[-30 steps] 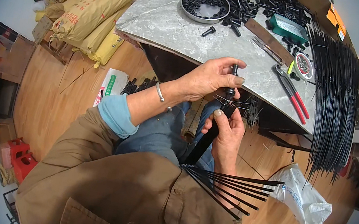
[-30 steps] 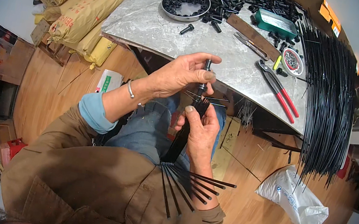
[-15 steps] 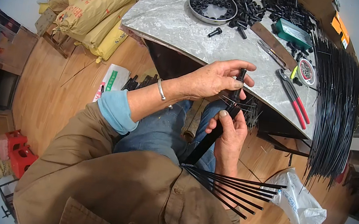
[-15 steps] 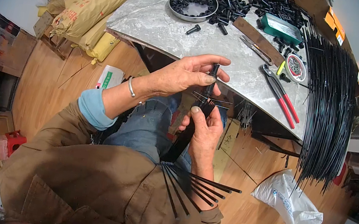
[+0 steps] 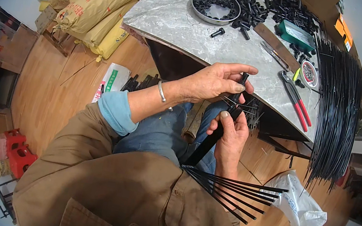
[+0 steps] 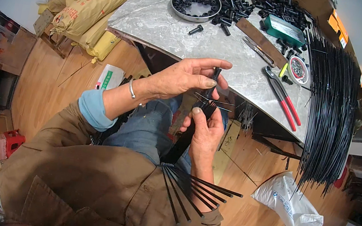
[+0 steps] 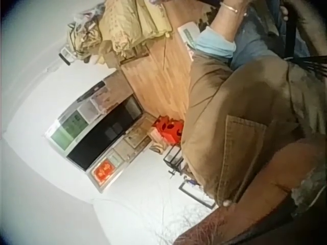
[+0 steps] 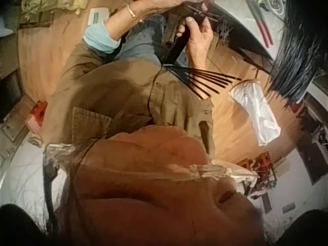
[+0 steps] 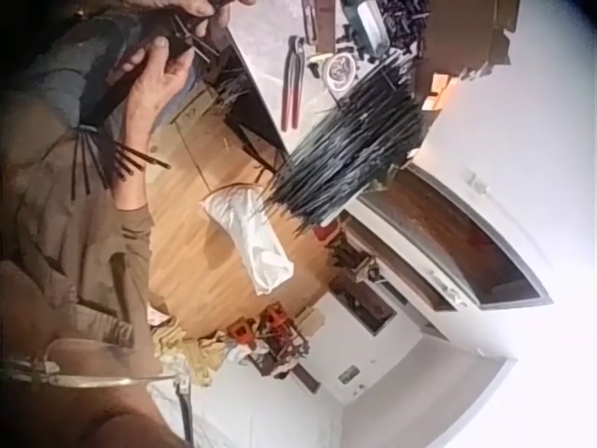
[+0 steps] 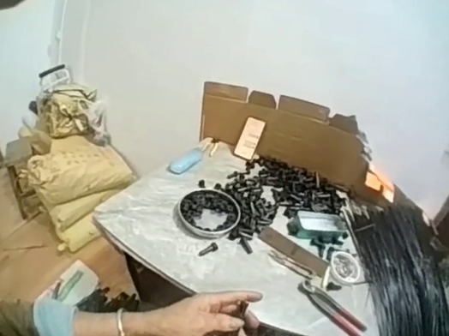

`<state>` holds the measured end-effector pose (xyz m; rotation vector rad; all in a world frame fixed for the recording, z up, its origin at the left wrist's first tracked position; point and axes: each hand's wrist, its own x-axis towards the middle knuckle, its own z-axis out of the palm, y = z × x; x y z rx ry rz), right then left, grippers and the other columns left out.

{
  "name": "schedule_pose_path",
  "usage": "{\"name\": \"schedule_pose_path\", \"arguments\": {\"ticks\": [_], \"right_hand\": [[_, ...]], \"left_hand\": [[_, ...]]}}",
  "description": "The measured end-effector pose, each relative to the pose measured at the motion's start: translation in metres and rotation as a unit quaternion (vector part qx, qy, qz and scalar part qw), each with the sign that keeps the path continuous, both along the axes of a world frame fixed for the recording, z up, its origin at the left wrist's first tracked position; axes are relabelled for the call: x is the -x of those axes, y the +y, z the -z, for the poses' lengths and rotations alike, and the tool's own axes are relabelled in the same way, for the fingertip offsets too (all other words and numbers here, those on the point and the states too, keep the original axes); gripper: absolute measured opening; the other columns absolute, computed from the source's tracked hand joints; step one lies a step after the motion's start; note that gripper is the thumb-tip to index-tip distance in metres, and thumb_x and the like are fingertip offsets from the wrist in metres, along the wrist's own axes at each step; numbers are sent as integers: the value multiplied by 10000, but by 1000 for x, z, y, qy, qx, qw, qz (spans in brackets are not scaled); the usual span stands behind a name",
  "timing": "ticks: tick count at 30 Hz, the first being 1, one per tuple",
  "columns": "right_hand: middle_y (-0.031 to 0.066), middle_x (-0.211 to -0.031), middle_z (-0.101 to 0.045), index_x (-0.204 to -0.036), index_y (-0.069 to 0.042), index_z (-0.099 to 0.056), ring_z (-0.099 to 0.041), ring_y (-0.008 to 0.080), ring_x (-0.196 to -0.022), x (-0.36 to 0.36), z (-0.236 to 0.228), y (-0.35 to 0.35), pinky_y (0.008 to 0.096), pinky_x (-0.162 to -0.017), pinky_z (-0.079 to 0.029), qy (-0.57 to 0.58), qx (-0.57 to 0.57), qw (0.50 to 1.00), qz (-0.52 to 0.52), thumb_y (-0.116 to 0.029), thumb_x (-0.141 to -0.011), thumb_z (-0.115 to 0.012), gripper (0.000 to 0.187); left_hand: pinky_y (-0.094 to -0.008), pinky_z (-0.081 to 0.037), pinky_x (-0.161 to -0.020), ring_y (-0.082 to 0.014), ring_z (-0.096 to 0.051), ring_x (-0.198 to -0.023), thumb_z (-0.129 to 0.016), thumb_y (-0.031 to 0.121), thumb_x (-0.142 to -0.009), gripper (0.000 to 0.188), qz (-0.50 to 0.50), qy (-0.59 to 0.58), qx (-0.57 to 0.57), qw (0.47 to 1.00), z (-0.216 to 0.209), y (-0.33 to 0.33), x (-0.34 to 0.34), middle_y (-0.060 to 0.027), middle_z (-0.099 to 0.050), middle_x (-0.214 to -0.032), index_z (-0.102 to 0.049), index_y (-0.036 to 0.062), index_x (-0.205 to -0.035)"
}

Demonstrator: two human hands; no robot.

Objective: Assembling black plastic rods with circular connectors and trimming them using pliers.

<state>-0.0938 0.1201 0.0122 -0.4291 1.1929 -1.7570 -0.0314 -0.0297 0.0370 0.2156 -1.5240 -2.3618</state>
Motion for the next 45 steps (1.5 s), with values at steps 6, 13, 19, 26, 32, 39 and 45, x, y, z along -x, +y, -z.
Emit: {"name": "schedule_pose_path", "arguments": {"ticks": [6,13,19,26,32,39,45], "right_hand": [[69,-797,-563,-1207,-12,-481,-552,146,-601,8,4,4,264,-496,-479,-26,13,999,-36,-95,-894,-590,342],[82,-850,-586,-1172,-19,-499,-571,164,-625,11,2,3,291,-517,-493,-62,36,996,-61,-108,-884,-620,324],[75,-811,-578,-1018,-10,-535,-573,160,-615,13,5,3,294,-516,-498,-65,24,995,-74,-137,-877,-639,217],[65,-785,-567,-997,-11,-543,-573,156,-616,15,0,3,285,-515,-488,-115,44,988,-93,-127,-868,-645,202],[40,-730,-575,-962,-31,-564,-569,129,-595,10,-3,4,264,-522,-491,-99,16,994,-54,-117,-874,-642,145],[32,-770,-589,-1055,-22,-586,-603,133,-631,12,-2,8,255,-531,-526,-99,11,994,-41,-132,-873,-654,224],[29,-854,-647,-1027,6,-637,-583,78,-746,18,-12,15,232,-680,-494,198,-64,978,-5,-155,-868,-666,228]], "left_hand": [[-276,-504,-840,-146,-624,-875,-581,103,-905,446,1,-5,-75,997,-4,2,0,-97,-615,-1072,-450,26,-1325],[-275,-526,-826,-142,-638,-887,-599,118,-906,400,-30,8,-122,992,-4,10,-3,-102,-617,-1078,-484,39,-1281],[-259,-550,-762,-133,-634,-852,-543,62,-916,317,-94,-40,-31,994,-12,17,-3,-94,-612,-1061,-513,59,-1232],[-310,-529,-849,-174,-645,-940,-585,132,-916,372,-37,-30,-73,996,-13,9,-5,-124,-597,-1138,-479,44,-1262],[-322,-511,-861,-177,-634,-951,-561,211,-939,403,-70,-73,-20,995,-9,9,-4,-141,-568,-1185,-459,7,-1271],[-265,-502,-758,-92,-599,-862,-710,98,-813,372,-35,-192,19,981,-8,31,-25,-35,-643,-956,-558,-9,-1135],[-258,-493,-822,-99,-580,-946,-686,93,-833,343,-85,-117,12,989,3,40,-27,-43,-614,-1039,-561,-4,-1137]]}}
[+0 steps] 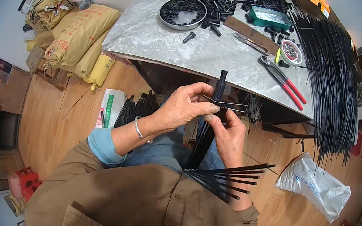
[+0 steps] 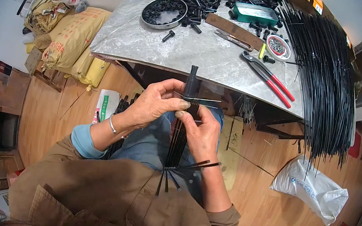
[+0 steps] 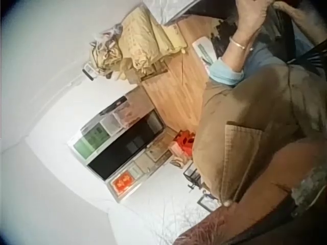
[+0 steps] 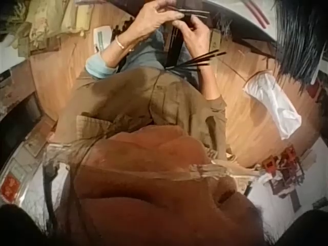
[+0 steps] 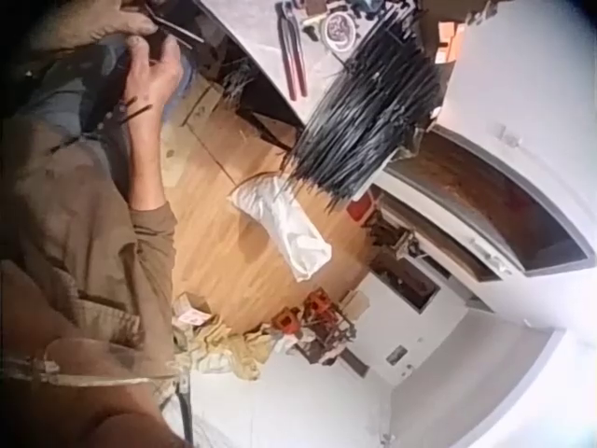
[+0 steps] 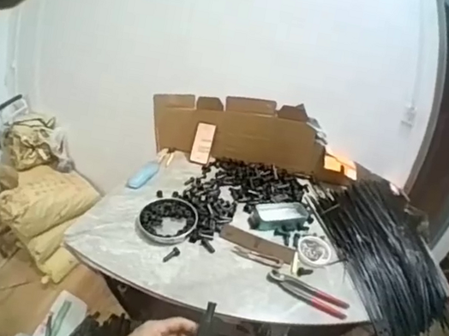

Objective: Assembling black plastic rods with circular connectors and trimming them using pliers.

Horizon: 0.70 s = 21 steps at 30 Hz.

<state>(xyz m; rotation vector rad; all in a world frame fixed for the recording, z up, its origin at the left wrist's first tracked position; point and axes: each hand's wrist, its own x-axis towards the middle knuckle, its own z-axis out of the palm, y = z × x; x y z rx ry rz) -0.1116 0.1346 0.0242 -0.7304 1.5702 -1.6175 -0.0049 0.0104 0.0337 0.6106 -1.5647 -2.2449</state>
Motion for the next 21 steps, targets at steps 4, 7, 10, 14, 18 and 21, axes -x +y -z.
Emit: {"name": "schedule_pose_path", "arguments": {"ticks": [4,7,10,14,18,21], "right_hand": [[-13,-825,-647,-951,12,-669,-555,54,-765,19,-7,0,230,-703,-468,106,-79,988,-82,-144,-838,-691,194],[8,-848,-665,-965,3,-678,-583,73,-766,31,2,-3,245,-708,-478,-93,-13,982,-161,-175,-819,-717,233],[11,-850,-664,-967,0,-676,-586,75,-778,34,10,-2,238,-719,-475,-108,-26,979,-170,-159,-818,-715,221],[10,-854,-663,-962,-16,-680,-588,78,-774,38,19,-4,240,-726,-472,-164,-5,970,-181,-176,-806,-729,229],[-31,-882,-642,-940,-66,-691,-568,80,-788,44,41,-9,241,-736,-446,-238,14,944,-228,-268,-747,-794,297],[-18,-909,-644,-971,-67,-683,-579,98,-818,42,51,-8,254,-752,-452,-270,34,932,-239,-292,-742,-798,342]], "left_hand": [[-244,-493,-825,-94,-588,-913,-667,75,-837,339,-21,34,17,999,-4,5,2,-43,-620,-983,-558,-23,-1144],[-249,-486,-849,-99,-585,-936,-666,77,-844,350,-21,50,13,998,-1,6,3,-42,-619,-1001,-558,-21,-1162],[-276,-477,-869,-116,-582,-964,-656,75,-844,378,-18,65,-5,998,6,8,2,-48,-609,-1065,-557,-12,-1199],[-277,-459,-896,-119,-572,-987,-650,83,-843,373,7,71,-1,997,8,5,3,-45,-605,-1087,-569,-14,-1194],[-284,-431,-937,-119,-547,-1037,-671,128,-839,391,53,89,3,995,17,-1,3,-34,-600,-1110,-574,-7,-1193],[-294,-428,-943,-124,-546,-1038,-696,180,-836,427,72,108,-41,991,23,-1,4,-29,-600,-1102,-568,-1,-1201]]}}
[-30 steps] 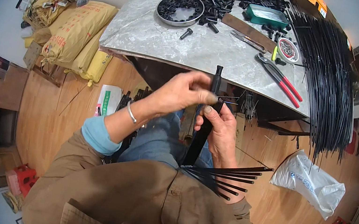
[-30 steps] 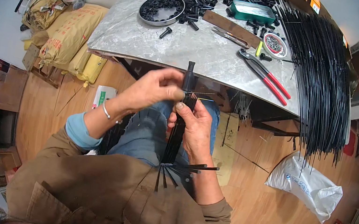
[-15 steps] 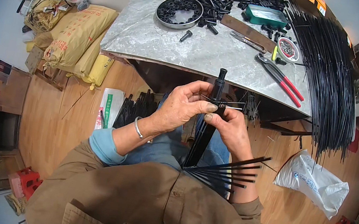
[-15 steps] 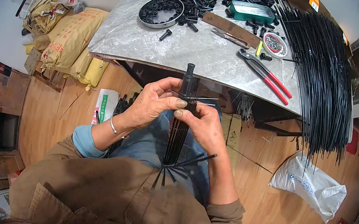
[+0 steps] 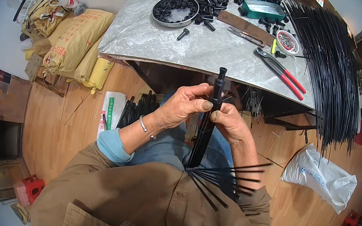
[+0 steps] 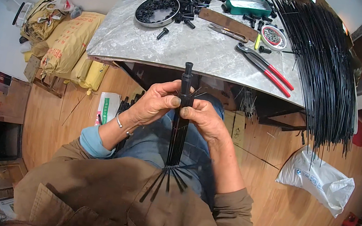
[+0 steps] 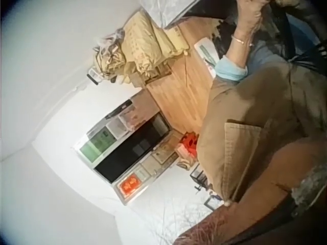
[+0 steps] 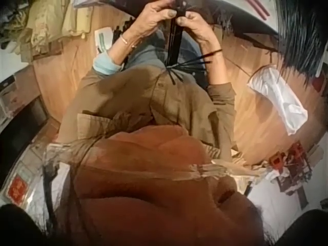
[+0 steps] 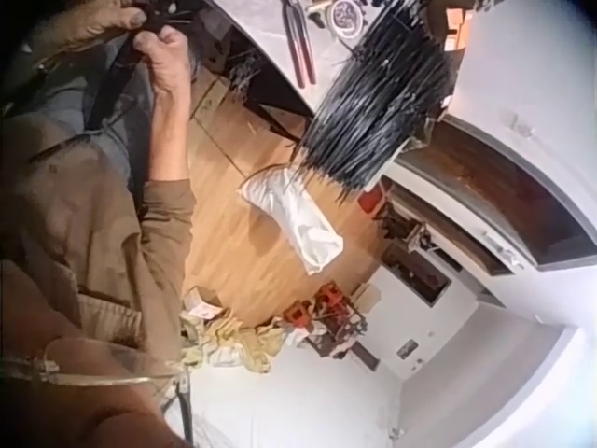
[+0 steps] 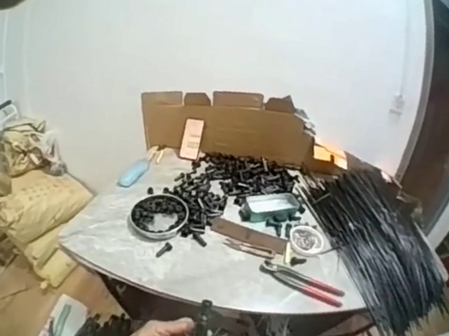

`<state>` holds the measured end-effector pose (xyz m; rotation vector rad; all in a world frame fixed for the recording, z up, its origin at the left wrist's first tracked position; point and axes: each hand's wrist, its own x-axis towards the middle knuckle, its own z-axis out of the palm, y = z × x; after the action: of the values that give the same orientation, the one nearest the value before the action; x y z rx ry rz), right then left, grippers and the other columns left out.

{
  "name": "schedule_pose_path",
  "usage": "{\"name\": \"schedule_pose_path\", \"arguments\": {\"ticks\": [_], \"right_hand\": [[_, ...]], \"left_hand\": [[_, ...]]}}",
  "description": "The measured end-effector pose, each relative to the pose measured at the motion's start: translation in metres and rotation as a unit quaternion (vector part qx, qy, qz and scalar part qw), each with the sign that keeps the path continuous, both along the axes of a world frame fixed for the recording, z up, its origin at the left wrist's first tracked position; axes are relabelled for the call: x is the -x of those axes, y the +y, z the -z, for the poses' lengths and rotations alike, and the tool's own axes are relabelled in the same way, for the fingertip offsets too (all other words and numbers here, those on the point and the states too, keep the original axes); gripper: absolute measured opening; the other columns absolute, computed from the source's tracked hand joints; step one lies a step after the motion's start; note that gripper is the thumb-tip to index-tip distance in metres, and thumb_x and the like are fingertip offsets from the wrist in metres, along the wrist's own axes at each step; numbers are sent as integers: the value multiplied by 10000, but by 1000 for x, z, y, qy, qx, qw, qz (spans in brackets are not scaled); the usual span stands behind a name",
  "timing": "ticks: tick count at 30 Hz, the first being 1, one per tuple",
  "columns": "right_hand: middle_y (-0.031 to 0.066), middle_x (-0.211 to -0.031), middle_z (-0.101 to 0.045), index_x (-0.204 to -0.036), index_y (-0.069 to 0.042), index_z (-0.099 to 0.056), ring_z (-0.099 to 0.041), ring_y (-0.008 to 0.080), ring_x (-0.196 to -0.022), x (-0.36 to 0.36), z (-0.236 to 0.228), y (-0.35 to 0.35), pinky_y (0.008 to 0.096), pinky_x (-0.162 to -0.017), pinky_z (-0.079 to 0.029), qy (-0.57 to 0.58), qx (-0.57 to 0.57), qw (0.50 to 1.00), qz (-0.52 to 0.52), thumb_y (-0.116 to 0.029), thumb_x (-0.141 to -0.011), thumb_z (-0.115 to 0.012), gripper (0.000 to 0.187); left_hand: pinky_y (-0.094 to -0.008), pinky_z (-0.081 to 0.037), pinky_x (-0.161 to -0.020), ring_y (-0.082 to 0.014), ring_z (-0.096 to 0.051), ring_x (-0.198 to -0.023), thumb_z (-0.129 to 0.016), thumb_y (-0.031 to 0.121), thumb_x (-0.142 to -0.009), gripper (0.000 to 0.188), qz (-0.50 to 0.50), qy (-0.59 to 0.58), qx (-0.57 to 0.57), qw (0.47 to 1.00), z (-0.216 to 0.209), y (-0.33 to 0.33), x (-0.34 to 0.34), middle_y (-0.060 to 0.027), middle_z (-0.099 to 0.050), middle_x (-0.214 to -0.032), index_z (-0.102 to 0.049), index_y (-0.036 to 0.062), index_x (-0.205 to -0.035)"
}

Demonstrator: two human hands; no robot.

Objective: Assembling black plastic rods with circular connectors and trimming them using pliers.

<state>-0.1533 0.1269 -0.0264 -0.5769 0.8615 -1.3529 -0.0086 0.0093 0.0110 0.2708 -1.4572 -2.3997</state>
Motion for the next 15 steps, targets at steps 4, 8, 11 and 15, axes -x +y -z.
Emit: {"name": "schedule_pose_path", "arguments": {"ticks": [4,8,11,15], "right_hand": [[18,-917,-643,-1087,-33,-629,-608,134,-835,-21,-11,-2,300,-752,-500,-24,27,996,81,-276,-756,-786,440],[46,-924,-635,-1086,-35,-590,-625,136,-784,-38,-27,-1,293,-703,-539,-92,40,987,124,-205,-794,-749,373],[54,-928,-635,-1096,-5,-588,-638,165,-797,-43,-28,1,349,-689,-583,-93,43,980,168,-202,-806,-735,381],[61,-844,-633,-1034,-27,-598,-631,151,-704,-39,-23,1,295,-586,-557,-95,23,981,165,-173,-827,-710,277]], "left_hand": [[-309,-451,-917,-135,-553,-1033,-718,262,-831,435,27,-16,31,999,4,-12,-2,-36,-608,-1089,-579,33,-1174],[-311,-472,-888,-143,-547,-1061,-730,272,-817,395,97,-62,-14,993,5,-27,0,-56,-585,-1164,-597,72,-1131],[-304,-485,-864,-147,-549,-1035,-741,248,-802,366,82,-19,56,995,-4,-31,4,-63,-542,-1212,-603,95,-1105],[-288,-466,-858,-147,-545,-1001,-701,158,-810,347,34,-26,234,971,-11,-36,4,-76,-506,-1243,-591,66,-1127]]}}
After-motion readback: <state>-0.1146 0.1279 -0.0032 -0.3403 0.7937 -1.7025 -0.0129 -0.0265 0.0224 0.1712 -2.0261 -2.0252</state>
